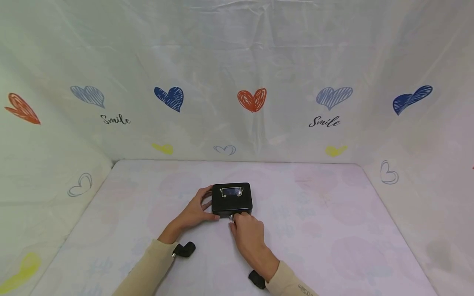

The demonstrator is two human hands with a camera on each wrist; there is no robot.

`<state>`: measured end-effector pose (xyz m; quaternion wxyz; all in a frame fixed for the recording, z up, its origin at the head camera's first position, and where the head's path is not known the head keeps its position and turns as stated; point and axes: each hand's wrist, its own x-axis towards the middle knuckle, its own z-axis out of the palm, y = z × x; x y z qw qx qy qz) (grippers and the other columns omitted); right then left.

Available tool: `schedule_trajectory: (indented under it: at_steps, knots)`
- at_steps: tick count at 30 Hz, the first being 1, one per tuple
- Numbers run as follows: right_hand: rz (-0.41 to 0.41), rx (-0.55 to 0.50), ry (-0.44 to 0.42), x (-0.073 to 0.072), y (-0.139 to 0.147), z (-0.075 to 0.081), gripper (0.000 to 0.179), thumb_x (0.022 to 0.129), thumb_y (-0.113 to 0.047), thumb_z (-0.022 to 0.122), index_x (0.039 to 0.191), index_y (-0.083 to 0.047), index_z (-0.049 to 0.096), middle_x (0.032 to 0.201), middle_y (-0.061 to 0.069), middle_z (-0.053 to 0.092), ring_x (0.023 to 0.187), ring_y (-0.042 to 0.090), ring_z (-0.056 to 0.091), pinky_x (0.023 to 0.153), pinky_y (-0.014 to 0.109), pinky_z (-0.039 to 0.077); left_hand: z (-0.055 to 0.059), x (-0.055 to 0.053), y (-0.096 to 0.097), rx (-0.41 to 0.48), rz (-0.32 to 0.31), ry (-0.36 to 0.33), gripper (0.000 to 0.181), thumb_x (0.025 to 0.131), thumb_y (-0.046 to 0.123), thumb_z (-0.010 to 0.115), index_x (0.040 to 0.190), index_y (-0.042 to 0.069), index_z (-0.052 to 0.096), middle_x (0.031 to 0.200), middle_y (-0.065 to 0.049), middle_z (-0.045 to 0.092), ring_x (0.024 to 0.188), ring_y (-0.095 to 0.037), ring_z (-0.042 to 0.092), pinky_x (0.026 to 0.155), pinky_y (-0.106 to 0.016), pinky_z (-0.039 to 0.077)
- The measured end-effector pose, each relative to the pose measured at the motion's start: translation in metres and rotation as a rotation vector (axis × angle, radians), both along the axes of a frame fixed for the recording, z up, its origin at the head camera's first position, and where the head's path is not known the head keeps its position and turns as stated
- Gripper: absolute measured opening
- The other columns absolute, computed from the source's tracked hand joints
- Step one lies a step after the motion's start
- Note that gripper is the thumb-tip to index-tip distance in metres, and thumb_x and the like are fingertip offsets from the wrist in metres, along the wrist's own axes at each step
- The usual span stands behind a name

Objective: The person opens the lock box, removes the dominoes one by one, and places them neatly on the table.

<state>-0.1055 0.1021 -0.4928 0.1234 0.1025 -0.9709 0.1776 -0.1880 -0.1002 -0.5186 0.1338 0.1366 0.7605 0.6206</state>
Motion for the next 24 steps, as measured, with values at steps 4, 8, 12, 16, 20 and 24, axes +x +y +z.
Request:
schedule_trajectory:
  at_steps: [4, 8, 12, 16, 20, 24]
  knots:
    - [0.005, -0.022, -0.017, -0.0003, 0.0001, 0.0006, 0.018, 0.084, -0.015, 0.09, 0.077, -0.011, 0.073, 0.069, -0.001, 0.065, 0.057, 0.013, 0.061, 0.044, 0.029, 0.049, -0.002, -0.0004, -0.0003, 0.016, 0.011, 0.007, 0.111, 0.071, -0.012, 0.09, 0.164, 0.0, 0.031, 0.154, -0.02, 0.037, 0.151, -0.039, 0.037, 0.121, -0.037, 0.044]
    - [0.003, -0.038, -0.039, -0.0017, -0.0002, 0.0009, 0.016, 0.085, -0.014, 0.089, 0.078, -0.01, 0.074, 0.07, 0.0, 0.067, 0.057, 0.012, 0.06, 0.045, 0.03, 0.05, -0.0011, -0.0003, -0.0001, 0.016, 0.012, -0.001, 0.111, 0.071, -0.012, 0.09, 0.164, 0.001, 0.031, 0.154, -0.019, 0.039, 0.152, -0.038, 0.037, 0.121, -0.034, 0.044]
    - [-0.006, -0.041, -0.052, -0.0032, -0.0007, 0.0015, 0.016, 0.085, -0.014, 0.088, 0.078, -0.01, 0.075, 0.068, -0.001, 0.067, 0.056, 0.011, 0.058, 0.045, 0.03, 0.049, 0.0015, -0.0006, 0.0002, 0.012, 0.007, -0.015, 0.11, 0.072, -0.012, 0.09, 0.164, 0.002, 0.031, 0.155, -0.018, 0.039, 0.153, -0.036, 0.036, 0.121, -0.033, 0.044]
    - [-0.011, -0.05, -0.069, -0.0035, -0.0009, 0.0021, 0.016, 0.087, -0.015, 0.087, 0.078, -0.01, 0.074, 0.067, -0.001, 0.066, 0.055, 0.01, 0.056, 0.044, 0.029, 0.047, 0.0005, -0.001, -0.0004, 0.016, 0.003, -0.01, 0.11, 0.072, -0.012, 0.089, 0.164, 0.002, 0.031, 0.156, -0.019, 0.038, 0.153, -0.037, 0.035, 0.122, -0.035, 0.043]
    - [-0.017, -0.08, -0.108, -0.0029, -0.0008, 0.0025, 0.015, 0.089, -0.016, 0.085, 0.08, -0.011, 0.074, 0.066, -0.002, 0.064, 0.055, 0.009, 0.052, 0.044, 0.028, 0.044, -0.0002, -0.0003, -0.0004, 0.02, 0.005, -0.007, 0.109, 0.073, -0.012, 0.089, 0.164, 0.001, 0.03, 0.157, -0.019, 0.037, 0.154, -0.037, 0.035, 0.121, -0.034, 0.043]
    - [-0.016, -0.138, -0.145, -0.0019, -0.0001, 0.0026, 0.015, 0.091, -0.015, 0.083, 0.08, -0.011, 0.074, 0.065, -0.004, 0.061, 0.055, 0.008, 0.049, 0.045, 0.027, 0.04, -0.0006, 0.0012, -0.0002, 0.017, 0.011, -0.013, 0.11, 0.072, -0.013, 0.089, 0.164, 0.001, 0.03, 0.156, -0.019, 0.037, 0.153, -0.039, 0.035, 0.121, -0.033, 0.044]
